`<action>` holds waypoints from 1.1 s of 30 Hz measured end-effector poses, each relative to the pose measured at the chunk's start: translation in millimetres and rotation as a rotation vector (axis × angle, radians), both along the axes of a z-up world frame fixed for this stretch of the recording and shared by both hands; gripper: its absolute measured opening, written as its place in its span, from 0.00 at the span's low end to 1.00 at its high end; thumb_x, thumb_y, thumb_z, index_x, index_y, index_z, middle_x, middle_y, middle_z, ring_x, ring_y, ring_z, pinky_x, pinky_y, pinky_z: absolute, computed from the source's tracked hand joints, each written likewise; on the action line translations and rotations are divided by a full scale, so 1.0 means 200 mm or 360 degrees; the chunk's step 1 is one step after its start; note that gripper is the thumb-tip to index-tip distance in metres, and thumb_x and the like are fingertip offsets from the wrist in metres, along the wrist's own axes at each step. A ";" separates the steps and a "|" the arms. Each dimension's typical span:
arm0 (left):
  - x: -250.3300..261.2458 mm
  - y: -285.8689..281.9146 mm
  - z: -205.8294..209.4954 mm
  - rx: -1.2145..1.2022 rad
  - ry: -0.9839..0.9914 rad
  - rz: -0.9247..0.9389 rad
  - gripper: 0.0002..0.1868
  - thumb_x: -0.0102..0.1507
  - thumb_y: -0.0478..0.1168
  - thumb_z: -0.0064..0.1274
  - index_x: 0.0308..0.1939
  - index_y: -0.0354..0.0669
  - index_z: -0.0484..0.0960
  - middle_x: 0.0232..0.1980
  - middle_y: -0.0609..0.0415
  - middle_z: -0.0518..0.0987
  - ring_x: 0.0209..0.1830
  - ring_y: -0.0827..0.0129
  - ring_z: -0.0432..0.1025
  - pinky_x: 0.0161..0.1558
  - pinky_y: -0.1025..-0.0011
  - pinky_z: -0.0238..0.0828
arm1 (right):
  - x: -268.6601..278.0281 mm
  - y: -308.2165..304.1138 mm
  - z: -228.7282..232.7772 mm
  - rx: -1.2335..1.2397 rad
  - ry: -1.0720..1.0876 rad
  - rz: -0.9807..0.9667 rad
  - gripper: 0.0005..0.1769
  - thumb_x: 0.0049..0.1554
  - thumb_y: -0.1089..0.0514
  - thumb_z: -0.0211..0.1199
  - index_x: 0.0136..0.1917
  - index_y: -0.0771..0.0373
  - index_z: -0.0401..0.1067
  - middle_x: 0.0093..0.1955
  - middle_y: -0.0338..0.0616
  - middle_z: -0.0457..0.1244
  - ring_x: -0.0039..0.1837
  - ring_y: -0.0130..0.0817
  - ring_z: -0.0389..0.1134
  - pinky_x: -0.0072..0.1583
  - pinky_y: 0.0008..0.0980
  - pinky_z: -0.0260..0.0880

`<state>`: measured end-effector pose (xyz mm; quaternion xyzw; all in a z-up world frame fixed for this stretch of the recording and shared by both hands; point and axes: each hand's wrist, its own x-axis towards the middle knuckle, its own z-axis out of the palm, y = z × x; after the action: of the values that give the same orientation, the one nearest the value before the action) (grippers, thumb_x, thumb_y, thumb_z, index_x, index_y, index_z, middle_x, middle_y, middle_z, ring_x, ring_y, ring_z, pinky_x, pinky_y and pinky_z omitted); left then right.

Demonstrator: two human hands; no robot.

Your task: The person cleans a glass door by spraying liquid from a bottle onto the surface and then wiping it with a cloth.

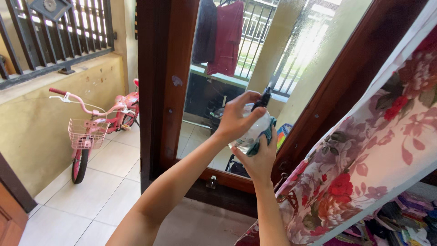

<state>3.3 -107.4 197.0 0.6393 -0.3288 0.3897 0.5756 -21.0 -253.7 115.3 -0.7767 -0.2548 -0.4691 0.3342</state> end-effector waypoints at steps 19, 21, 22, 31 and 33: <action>-0.10 0.30 -0.35 -0.0399 0.0103 0.0171 0.21 0.66 0.48 0.57 0.54 0.33 0.78 0.47 0.51 0.82 0.51 0.72 0.75 0.57 0.71 0.71 | 0.06 0.18 -0.16 -0.0352 0.0158 0.0112 0.51 0.39 0.29 0.77 0.64 0.64 0.71 0.77 0.64 0.50 0.73 0.65 0.59 0.67 0.55 0.65; -0.12 0.29 -0.42 -0.0493 0.0126 0.0089 0.20 0.67 0.47 0.56 0.53 0.32 0.78 0.47 0.51 0.82 0.52 0.70 0.75 0.59 0.70 0.71 | 0.06 0.18 -0.21 -0.0403 0.0173 0.0104 0.52 0.38 0.29 0.78 0.64 0.64 0.71 0.77 0.65 0.50 0.73 0.65 0.58 0.67 0.56 0.64; -0.13 0.29 -0.45 -0.0497 0.0132 0.0090 0.20 0.67 0.47 0.56 0.53 0.32 0.78 0.47 0.51 0.82 0.52 0.70 0.75 0.59 0.70 0.71 | 0.07 0.18 -0.23 -0.0448 0.0181 0.0097 0.52 0.37 0.29 0.79 0.64 0.64 0.72 0.76 0.65 0.50 0.72 0.65 0.58 0.67 0.57 0.63; -0.12 0.24 -0.69 -0.0667 0.0334 0.0136 0.22 0.67 0.50 0.56 0.55 0.34 0.79 0.51 0.52 0.82 0.51 0.72 0.74 0.56 0.72 0.72 | 0.01 0.13 -0.40 -0.0403 0.0342 0.0152 0.53 0.36 0.31 0.79 0.65 0.65 0.72 0.78 0.64 0.50 0.74 0.65 0.57 0.69 0.56 0.62; -0.11 0.22 -0.73 -0.0574 0.0323 0.0169 0.22 0.67 0.50 0.57 0.53 0.34 0.80 0.49 0.51 0.84 0.50 0.71 0.76 0.56 0.71 0.74 | -0.01 0.11 -0.43 -0.0375 0.0345 0.0146 0.53 0.35 0.32 0.81 0.64 0.65 0.72 0.77 0.66 0.50 0.74 0.66 0.57 0.69 0.56 0.61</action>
<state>-18.1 -62.6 51.6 0.5783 -0.1600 0.4057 0.6895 -23.6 -230.7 28.5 -0.8441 -0.3056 -0.3338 0.2874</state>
